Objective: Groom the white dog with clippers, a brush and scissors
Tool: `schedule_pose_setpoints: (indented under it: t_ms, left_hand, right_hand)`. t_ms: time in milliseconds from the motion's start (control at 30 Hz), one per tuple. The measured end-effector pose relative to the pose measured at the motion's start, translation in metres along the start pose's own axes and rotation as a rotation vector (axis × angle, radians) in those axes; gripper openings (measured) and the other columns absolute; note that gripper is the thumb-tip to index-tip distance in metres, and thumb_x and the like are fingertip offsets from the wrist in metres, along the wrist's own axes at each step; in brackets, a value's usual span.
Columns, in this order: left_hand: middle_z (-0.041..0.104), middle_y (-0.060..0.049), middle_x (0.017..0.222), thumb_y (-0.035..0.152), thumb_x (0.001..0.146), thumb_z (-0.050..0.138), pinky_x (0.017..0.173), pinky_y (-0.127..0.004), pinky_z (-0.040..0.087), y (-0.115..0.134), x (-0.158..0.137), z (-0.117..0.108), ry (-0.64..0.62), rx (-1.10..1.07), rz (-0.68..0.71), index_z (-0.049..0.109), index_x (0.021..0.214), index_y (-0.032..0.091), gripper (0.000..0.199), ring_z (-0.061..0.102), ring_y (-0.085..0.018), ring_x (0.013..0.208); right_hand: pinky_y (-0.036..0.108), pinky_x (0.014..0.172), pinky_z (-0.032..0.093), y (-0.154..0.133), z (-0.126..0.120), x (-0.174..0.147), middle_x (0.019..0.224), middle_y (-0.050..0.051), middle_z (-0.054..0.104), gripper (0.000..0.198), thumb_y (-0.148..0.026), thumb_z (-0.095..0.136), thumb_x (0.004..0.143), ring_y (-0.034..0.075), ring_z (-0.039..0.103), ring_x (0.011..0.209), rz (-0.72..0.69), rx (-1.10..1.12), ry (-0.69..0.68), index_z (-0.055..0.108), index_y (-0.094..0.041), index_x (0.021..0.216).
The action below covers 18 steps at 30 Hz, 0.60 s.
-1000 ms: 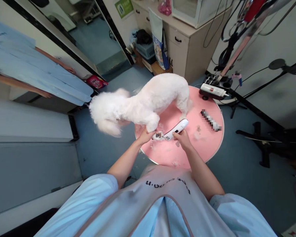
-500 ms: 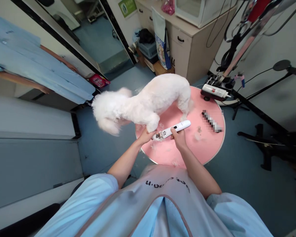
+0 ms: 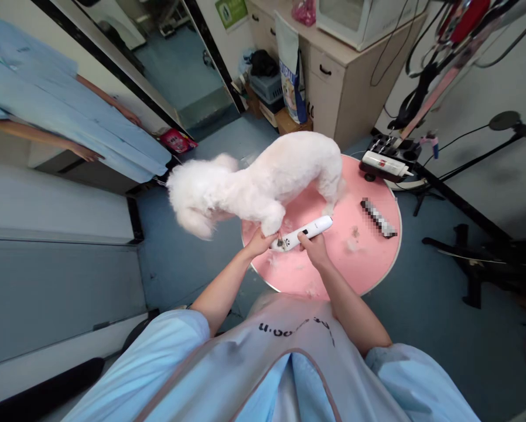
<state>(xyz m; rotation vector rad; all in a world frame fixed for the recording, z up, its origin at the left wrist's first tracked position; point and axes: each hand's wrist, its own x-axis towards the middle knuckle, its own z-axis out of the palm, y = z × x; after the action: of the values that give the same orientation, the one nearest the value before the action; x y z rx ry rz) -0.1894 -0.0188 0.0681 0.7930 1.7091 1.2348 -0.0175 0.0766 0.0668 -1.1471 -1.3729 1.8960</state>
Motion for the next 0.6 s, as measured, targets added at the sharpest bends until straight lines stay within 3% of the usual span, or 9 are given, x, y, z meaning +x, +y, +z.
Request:
schedule_pose_setpoints:
  t_ms: [133, 233, 400, 600]
  left_hand:
    - [0.053, 0.002, 0.058, 0.031, 0.070, 0.076, 0.064, -0.024, 0.045, 0.002, -0.001, 0.001, 0.003, -0.005, -0.001, 0.059, 0.064, 0.014, 0.025, 0.051, -0.012, 0.062]
    - [0.053, 0.002, 0.059, 0.032, 0.071, 0.075, 0.064, -0.025, 0.044, 0.002, -0.002, 0.001, -0.014, -0.011, -0.012, 0.059, 0.064, 0.014, 0.025, 0.050, -0.012, 0.062]
    - [0.056, 0.001, 0.061, 0.027, 0.070, 0.072, 0.062, -0.023, 0.043, 0.001, -0.003, 0.001, -0.029, -0.019, -0.024, 0.060, 0.064, 0.014, 0.019, 0.049, -0.011, 0.061]
    - [0.059, 0.000, 0.062, 0.026, 0.072, 0.071, 0.064, -0.023, 0.045, -0.004, -0.002, 0.000, -0.062, -0.021, -0.010, 0.063, 0.064, 0.013, 0.017, 0.052, -0.012, 0.062]
  right_hand:
    - [0.024, 0.042, 0.040, -0.007, -0.002, 0.010, 0.045, -0.006, 0.049, 0.033, -0.046, 0.072, 0.075, 0.012, 0.047, 0.043, -0.009, -0.019, 0.093, 0.050, -0.023, 0.068]
    - [0.024, 0.040, 0.041, -0.011, 0.000, 0.014, 0.046, -0.006, 0.049, 0.035, -0.047, 0.074, 0.075, 0.011, 0.046, 0.041, 0.024, -0.051, 0.037, 0.049, -0.023, 0.069]
    - [0.023, 0.038, 0.041, -0.011, 0.006, 0.018, 0.047, -0.007, 0.049, 0.040, -0.053, 0.074, 0.075, 0.011, 0.046, 0.039, 0.080, 0.001, 0.057, 0.048, -0.024, 0.074]
    - [0.023, 0.036, 0.041, -0.010, 0.013, 0.019, 0.044, -0.007, 0.048, 0.040, -0.053, 0.075, 0.074, 0.010, 0.045, 0.037, 0.067, -0.012, 0.002, 0.048, -0.024, 0.071]
